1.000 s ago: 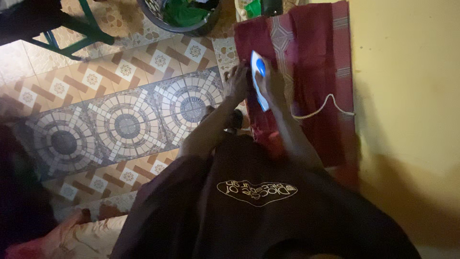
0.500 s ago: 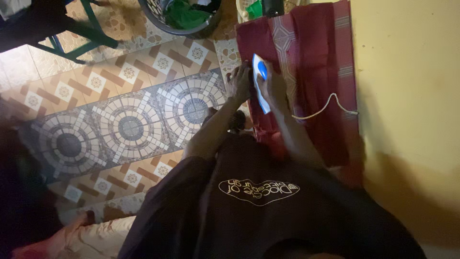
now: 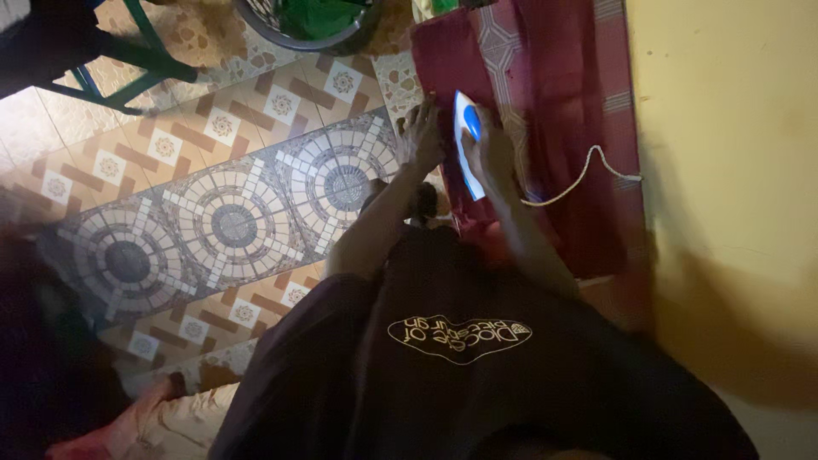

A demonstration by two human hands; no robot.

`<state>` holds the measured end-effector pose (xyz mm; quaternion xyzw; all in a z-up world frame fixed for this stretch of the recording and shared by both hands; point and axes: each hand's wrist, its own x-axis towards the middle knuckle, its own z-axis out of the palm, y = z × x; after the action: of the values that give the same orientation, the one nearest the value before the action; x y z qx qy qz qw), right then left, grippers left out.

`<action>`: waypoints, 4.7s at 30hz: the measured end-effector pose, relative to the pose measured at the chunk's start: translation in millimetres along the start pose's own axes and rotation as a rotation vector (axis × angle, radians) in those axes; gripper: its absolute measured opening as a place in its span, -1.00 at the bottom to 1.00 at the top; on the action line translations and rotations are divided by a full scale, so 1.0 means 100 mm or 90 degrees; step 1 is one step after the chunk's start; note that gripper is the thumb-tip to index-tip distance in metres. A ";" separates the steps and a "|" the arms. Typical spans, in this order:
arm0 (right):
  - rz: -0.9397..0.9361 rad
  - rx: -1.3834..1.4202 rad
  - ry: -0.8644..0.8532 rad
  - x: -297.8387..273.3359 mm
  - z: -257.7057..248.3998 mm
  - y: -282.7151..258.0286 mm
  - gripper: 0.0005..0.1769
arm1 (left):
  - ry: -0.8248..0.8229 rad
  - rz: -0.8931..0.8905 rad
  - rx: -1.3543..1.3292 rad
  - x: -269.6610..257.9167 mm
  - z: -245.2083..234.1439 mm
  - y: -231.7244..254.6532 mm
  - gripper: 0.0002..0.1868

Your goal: The person takes a garment out of a laundry basket, spreads it across a flat surface, and uses an iron to smooth the fabric.

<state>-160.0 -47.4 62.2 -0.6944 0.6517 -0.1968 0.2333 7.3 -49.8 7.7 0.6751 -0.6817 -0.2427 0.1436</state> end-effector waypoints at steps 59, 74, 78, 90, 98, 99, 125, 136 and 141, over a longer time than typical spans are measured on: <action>-0.102 0.014 -0.070 -0.38 -0.16 0.03 -0.50 | -0.066 -0.015 0.071 0.59 0.24 -0.24 -0.03; -0.130 -0.008 -0.057 -0.35 -0.03 0.21 -0.47 | 0.094 -0.314 -0.268 -0.42 1.00 -0.08 -0.74; -0.128 -0.009 -0.007 -0.16 0.05 0.18 -0.50 | 0.103 -0.283 -0.249 -0.38 1.14 -0.22 -0.72; -0.145 0.030 -0.070 -0.35 -0.07 0.23 -0.42 | 0.124 -0.236 -0.233 -0.36 1.13 -0.29 -0.73; -0.123 -0.043 0.076 -0.16 0.06 0.32 -0.40 | 0.099 -0.292 -0.275 -0.36 1.18 -0.26 -0.75; -0.098 -0.040 0.096 -0.09 0.09 0.30 -0.40 | 0.098 -0.293 -0.275 -0.37 1.19 -0.26 -0.75; -0.035 -0.034 0.010 -0.29 -0.09 0.12 -0.46 | 0.069 -0.286 -0.224 -0.25 1.04 -0.40 -0.72; -0.036 -0.034 -0.095 -0.27 -0.06 0.20 -0.49 | 0.076 -0.292 -0.264 -0.19 1.01 -0.37 -0.72; -0.123 -0.018 0.121 -0.21 0.07 0.26 -0.46 | 0.116 -0.252 -0.213 -0.23 1.01 -0.37 -0.76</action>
<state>-179.0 -27.2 42.4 -0.7351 0.6039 -0.2742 0.1407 -13.4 -12.3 -93.4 0.7809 -0.4714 -0.3137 0.2638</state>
